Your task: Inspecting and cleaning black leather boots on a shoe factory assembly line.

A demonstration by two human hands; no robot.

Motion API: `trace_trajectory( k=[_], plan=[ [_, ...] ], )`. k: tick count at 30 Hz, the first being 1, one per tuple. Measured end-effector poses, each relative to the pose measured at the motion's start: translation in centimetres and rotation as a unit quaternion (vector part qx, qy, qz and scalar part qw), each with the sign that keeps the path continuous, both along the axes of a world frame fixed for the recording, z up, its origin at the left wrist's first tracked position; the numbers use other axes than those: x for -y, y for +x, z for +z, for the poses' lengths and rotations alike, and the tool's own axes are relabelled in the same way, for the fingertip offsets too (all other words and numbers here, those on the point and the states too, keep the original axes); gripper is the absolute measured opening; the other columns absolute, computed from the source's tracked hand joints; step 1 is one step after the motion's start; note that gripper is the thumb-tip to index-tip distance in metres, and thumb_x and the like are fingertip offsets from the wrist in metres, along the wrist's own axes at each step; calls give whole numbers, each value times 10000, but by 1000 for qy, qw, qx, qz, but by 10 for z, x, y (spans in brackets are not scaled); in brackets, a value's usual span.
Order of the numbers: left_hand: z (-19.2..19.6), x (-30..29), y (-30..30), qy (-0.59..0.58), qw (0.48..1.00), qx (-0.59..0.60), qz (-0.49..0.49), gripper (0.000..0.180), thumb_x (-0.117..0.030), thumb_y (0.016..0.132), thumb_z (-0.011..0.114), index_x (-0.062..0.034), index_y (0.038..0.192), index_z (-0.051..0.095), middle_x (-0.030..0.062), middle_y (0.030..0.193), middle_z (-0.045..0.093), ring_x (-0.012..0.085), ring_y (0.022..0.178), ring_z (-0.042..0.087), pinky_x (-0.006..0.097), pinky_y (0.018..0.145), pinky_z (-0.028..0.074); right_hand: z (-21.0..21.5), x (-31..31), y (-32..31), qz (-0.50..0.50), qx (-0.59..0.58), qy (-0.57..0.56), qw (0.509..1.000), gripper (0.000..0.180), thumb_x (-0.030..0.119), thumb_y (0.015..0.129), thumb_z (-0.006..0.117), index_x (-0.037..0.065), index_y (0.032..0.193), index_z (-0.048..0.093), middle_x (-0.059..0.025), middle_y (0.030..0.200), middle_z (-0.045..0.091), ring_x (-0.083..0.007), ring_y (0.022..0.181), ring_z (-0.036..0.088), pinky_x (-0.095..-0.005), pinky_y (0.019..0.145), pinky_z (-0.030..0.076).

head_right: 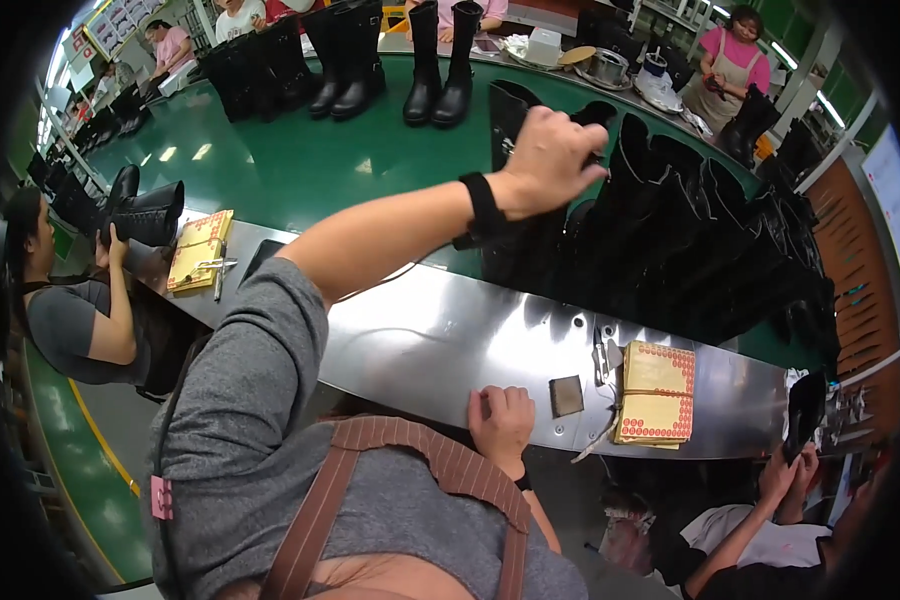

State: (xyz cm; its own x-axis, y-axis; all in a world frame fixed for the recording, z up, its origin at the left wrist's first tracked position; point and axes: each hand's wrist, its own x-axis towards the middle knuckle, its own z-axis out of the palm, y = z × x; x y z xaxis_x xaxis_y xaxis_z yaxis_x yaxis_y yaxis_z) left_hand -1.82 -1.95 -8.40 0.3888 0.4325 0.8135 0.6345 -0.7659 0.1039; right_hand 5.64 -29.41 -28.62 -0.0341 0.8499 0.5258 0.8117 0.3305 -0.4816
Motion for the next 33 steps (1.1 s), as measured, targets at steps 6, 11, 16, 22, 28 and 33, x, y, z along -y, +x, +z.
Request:
trace_trajectory(
  k=[6,11,16,22,28,33],
  plan=[
    [36,-65,-138,42,994,61,80,218,-199,788,721,-39,921,657,177,780,662,340,735,657,400,677,517,5,0,-1,-11,8,-9,1000,150,135,749,744,106,732,597,-46,689,519,-251,690,530,-378,618,382],
    [76,-49,-219,89,996,7,12,158,-89,760,708,-40,758,558,142,639,526,358,614,531,424,603,430,3,-3,-3,-18,11,-9,1000,156,133,753,741,108,726,589,-38,686,512,-244,688,524,-376,623,379],
    [74,-67,-313,130,980,-49,142,250,-237,797,769,-52,909,644,96,796,631,257,707,622,340,662,504,8,-4,-2,-20,3,-10,1000,156,136,760,734,106,724,585,-40,683,508,-246,691,522,-377,625,378],
    [28,-85,-413,-158,921,-188,304,505,-540,752,732,-154,1066,645,96,934,690,301,962,622,436,889,440,10,-2,-3,-44,15,-10,999,158,138,759,730,105,719,580,-42,685,510,-246,694,525,-377,627,379],
    [31,-68,-468,-194,846,-120,482,574,-592,738,709,-197,1153,680,123,1157,625,350,1137,546,490,925,452,25,-5,9,60,-26,-117,991,139,154,770,732,90,797,611,-55,750,561,-249,750,570,-380,671,424],
    [26,-43,-400,-153,815,-34,558,622,-505,770,723,-242,1308,557,155,1436,367,405,1337,324,555,1079,290,127,-42,50,90,-51,5,995,298,122,750,763,83,1023,652,-107,1014,625,-282,935,620,-390,849,492]
  ],
)
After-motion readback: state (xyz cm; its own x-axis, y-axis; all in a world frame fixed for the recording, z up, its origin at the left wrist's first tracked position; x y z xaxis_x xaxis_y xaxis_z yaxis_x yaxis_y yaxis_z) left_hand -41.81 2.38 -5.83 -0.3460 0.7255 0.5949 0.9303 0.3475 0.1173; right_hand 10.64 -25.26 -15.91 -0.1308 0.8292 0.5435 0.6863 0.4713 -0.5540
